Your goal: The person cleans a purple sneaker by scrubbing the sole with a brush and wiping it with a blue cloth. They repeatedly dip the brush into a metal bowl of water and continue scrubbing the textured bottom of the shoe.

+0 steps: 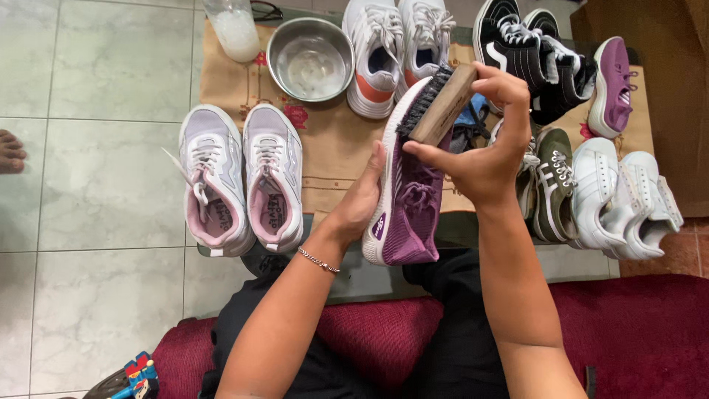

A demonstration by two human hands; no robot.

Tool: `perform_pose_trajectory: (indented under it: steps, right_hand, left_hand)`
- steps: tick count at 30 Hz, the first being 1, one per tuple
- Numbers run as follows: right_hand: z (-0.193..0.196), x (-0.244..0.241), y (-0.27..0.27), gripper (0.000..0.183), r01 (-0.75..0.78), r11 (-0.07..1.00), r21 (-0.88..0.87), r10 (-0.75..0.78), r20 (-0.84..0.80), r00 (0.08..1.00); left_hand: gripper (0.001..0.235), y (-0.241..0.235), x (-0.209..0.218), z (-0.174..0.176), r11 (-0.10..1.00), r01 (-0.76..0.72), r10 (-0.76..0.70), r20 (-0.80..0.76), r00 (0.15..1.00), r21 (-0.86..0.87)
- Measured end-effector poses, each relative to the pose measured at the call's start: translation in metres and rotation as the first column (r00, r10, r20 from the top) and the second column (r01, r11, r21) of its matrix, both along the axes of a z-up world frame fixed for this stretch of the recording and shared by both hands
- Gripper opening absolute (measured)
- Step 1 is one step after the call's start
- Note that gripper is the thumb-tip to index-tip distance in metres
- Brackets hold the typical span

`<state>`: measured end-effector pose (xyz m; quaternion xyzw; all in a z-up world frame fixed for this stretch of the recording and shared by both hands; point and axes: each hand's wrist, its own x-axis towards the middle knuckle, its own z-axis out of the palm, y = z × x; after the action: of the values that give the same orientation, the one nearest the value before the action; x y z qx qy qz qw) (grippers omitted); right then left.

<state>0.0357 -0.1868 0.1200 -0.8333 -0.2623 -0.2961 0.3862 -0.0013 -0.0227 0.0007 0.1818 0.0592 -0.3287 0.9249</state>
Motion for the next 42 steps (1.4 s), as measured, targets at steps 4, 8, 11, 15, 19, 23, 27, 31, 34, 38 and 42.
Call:
perform_pose_trajectory:
  steps: [4, 8, 11, 15, 19, 23, 27, 31, 34, 38, 42]
  right_hand:
    - [0.001, -0.018, 0.0, 0.085, -0.351, 0.935, -0.057, 0.333, -0.207, 0.92]
    - [0.0, -0.013, -0.001, 0.082, -0.38, 0.903, -0.199, 0.319, -0.283, 0.905]
    - [-0.001, 0.0, -0.003, 0.084, -0.174, 0.977, -0.121, 0.168, -0.055, 0.984]
    - [0.007, -0.016, 0.009, 0.079, -0.35, 0.926, -0.143, 0.326, -0.164, 0.931]
    - [0.012, -0.029, 0.003, 0.07, -0.515, 0.781, -0.354, 0.334, -0.46, 0.823]
    - [0.012, -0.002, -0.001, 0.071, -0.303, 0.943, -0.14, 0.291, -0.1, 0.952]
    - [0.009, -0.006, 0.0, 0.084, -0.143, 0.988, -0.059, 0.142, -0.027, 0.99]
    - [0.003, -0.032, 0.003, 0.072, -0.517, 0.843, -0.147, 0.417, -0.429, 0.802]
    - [0.006, -0.022, -0.002, 0.076, -0.641, 0.721, -0.263, 0.444, -0.534, 0.72]
    - [0.002, 0.007, -0.016, 0.067, -0.246, 0.953, -0.174, 0.238, -0.065, 0.969]
    - [-0.014, 0.002, -0.012, 0.07, -0.11, 0.993, -0.034, 0.11, -0.006, 0.994]
  left_hand:
    - [0.104, 0.019, 0.005, 0.0, 1.0, 0.019, -0.02, 0.01, 1.0, 0.023]
    - [0.091, 0.024, 0.004, 0.0, 0.997, -0.078, 0.077, 0.083, 0.994, 0.004]
    - [0.102, 0.012, -0.001, 0.01, 0.999, 0.025, -0.024, 0.043, 0.999, -0.032]
    - [0.093, 0.009, 0.005, -0.014, 0.997, -0.071, 0.072, 0.025, 0.997, -0.019]
    - [0.085, 0.027, 0.005, 0.001, 0.991, -0.136, 0.136, 0.111, 0.984, -0.008]
    - [0.091, 0.015, -0.005, 0.014, 0.998, -0.059, 0.058, 0.071, 0.996, 0.002]
    - [0.105, 0.008, -0.006, 0.01, 1.0, -0.004, 0.002, 0.102, 0.995, 0.018]
    - [0.086, 0.033, 0.007, 0.0, 0.977, -0.102, 0.137, 0.182, 0.974, -0.188]
    - [0.083, 0.039, 0.003, 0.014, 0.961, -0.231, 0.202, 0.19, 0.961, 0.15]
    - [0.096, 0.016, -0.005, 0.012, 0.987, -0.02, -0.006, 0.163, 0.987, 0.159]
    - [0.102, 0.005, -0.002, -0.007, 0.931, -0.169, 0.041, 0.368, 0.929, 0.323]
